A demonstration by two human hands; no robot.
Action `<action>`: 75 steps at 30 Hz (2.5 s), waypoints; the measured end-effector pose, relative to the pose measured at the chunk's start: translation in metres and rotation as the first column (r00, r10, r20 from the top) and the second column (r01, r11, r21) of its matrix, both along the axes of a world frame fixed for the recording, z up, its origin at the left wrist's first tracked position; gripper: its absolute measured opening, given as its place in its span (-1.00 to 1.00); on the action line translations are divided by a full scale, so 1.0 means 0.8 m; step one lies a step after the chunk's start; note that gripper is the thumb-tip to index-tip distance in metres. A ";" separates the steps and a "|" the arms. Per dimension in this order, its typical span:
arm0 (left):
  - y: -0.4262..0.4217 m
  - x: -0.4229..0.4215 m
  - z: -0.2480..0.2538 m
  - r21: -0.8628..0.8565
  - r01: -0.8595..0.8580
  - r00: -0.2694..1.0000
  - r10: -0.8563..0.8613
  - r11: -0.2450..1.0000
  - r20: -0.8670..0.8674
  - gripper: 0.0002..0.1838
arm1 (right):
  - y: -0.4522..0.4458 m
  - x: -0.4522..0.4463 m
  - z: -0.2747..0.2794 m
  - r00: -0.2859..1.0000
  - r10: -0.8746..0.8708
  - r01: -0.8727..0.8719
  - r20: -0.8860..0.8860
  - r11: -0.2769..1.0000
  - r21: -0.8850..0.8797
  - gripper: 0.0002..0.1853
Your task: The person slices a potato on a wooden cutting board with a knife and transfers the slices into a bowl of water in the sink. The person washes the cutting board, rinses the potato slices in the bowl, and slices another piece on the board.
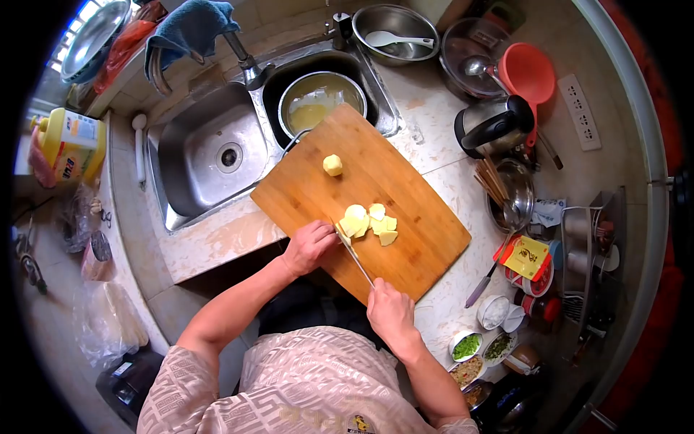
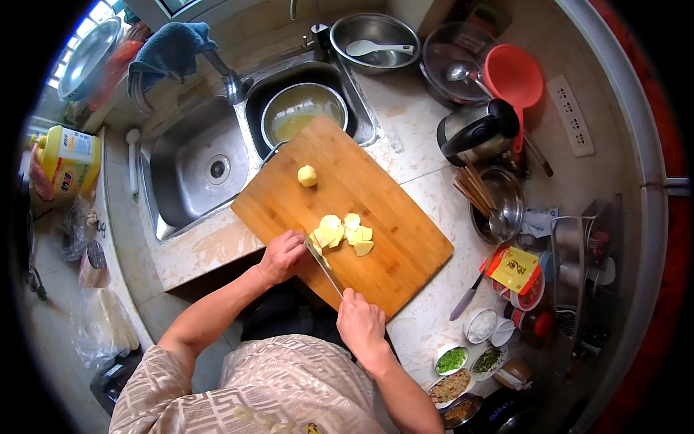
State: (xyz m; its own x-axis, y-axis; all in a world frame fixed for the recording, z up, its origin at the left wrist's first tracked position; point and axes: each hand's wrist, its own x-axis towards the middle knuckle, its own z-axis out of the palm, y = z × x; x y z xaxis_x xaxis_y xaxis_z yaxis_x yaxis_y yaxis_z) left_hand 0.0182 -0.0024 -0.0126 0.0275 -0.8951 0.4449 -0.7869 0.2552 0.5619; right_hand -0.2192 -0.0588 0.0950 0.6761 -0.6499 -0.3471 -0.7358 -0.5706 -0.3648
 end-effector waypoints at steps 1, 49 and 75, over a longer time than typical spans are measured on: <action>0.001 0.001 -0.001 0.001 0.000 1.000 0.000 1.000 0.001 -0.73 | 0.001 0.000 -0.007 1.000 -0.004 0.004 -0.009 1.000 -0.002 -0.84; 0.005 0.002 -0.007 0.004 0.013 0.998 -0.013 1.000 -0.063 -0.73 | -0.002 0.004 -0.030 0.998 -0.004 0.005 -0.062 1.000 0.029 -0.84; 0.008 0.002 -0.012 -0.025 -0.040 0.999 0.040 0.999 -0.019 -0.76 | 0.007 0.010 -0.013 0.997 -0.005 0.008 -0.074 1.000 0.030 -0.87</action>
